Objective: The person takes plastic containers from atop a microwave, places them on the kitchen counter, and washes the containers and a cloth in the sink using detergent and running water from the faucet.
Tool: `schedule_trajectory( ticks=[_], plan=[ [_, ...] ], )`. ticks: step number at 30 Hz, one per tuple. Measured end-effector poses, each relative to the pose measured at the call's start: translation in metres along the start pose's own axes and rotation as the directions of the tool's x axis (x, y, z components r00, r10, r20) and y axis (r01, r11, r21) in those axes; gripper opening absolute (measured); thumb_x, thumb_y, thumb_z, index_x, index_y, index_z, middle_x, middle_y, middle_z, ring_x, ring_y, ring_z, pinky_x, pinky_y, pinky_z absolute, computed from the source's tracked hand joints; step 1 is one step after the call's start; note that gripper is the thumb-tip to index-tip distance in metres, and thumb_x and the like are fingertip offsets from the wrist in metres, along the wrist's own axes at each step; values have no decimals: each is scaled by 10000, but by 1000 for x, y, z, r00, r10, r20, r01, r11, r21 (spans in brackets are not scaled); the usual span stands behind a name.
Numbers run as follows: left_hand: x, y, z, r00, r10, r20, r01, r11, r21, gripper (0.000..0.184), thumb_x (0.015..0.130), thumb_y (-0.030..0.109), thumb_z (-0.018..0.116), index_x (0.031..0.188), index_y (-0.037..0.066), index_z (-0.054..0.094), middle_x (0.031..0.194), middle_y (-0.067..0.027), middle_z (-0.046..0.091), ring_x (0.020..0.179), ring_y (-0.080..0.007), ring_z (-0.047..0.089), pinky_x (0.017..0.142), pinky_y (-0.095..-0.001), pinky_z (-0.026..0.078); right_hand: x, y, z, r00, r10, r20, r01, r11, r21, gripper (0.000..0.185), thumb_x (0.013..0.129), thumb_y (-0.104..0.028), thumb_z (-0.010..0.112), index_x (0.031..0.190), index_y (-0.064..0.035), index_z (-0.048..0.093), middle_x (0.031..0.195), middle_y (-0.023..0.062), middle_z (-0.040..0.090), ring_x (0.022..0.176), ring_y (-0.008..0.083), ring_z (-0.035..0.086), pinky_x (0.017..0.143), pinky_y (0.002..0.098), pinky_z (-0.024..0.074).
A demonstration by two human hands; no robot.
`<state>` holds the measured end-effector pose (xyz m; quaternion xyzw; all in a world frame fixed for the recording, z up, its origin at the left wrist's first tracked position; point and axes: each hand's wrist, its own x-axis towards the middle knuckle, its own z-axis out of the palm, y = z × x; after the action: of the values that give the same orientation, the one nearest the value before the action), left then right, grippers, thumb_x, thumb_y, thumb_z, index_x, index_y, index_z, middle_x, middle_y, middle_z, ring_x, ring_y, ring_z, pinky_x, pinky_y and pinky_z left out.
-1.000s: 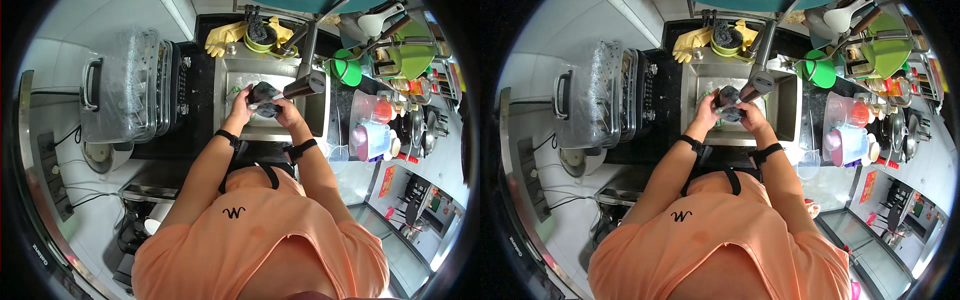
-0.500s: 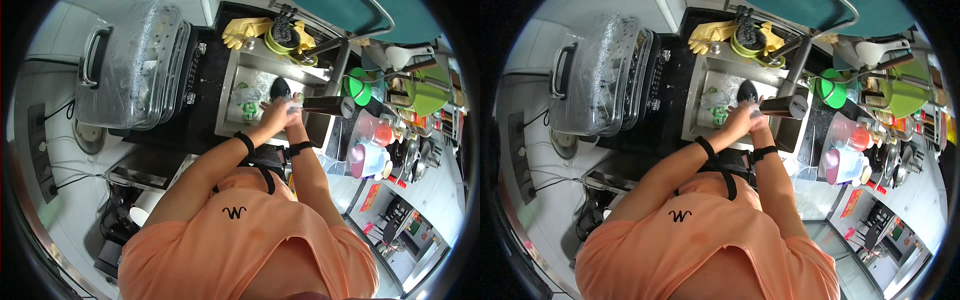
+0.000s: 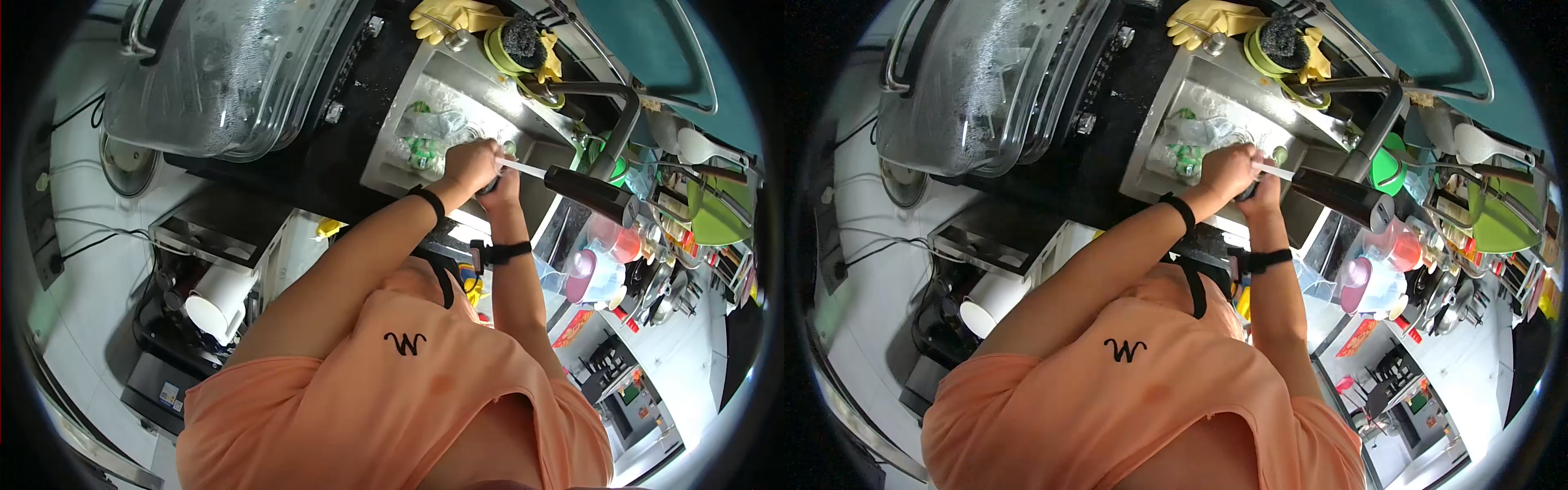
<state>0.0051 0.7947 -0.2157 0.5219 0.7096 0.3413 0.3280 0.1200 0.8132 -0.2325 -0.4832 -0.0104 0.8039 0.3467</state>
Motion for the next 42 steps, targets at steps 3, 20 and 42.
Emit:
schedule_trajectory(
  ticks=[3,20,42],
  plan=[
    [5,1,-5,990,-138,19,139,987,-84,368,912,415,567,897,56,643,842,-176,684,810,-370,661,710,-456,519,-3,-8,-11,995,-75,-66,66,989,-129,414,990,-384,407,1236,-83,549,1175,103,642,1053,263,635,940,421,507],
    [18,-52,-54,781,-347,520,549,-18,-836,257,938,297,606,1148,149,618,1064,-20,645,922,-153,629,771,-344,521,7,11,-10,900,-326,289,421,484,-767,346,841,3,598,1184,-11,552,1037,50,626,942,134,573,830,279,469],
    [-24,-43,-1,707,-73,703,665,-269,-697,176,827,50,700,965,12,599,852,-78,609,800,-178,609,638,-254,547,-48,-98,13,751,-532,392,661,607,-441,280,954,-308,575,1071,-55,599,942,118,677,942,245,648,882,375,503]
  ],
)
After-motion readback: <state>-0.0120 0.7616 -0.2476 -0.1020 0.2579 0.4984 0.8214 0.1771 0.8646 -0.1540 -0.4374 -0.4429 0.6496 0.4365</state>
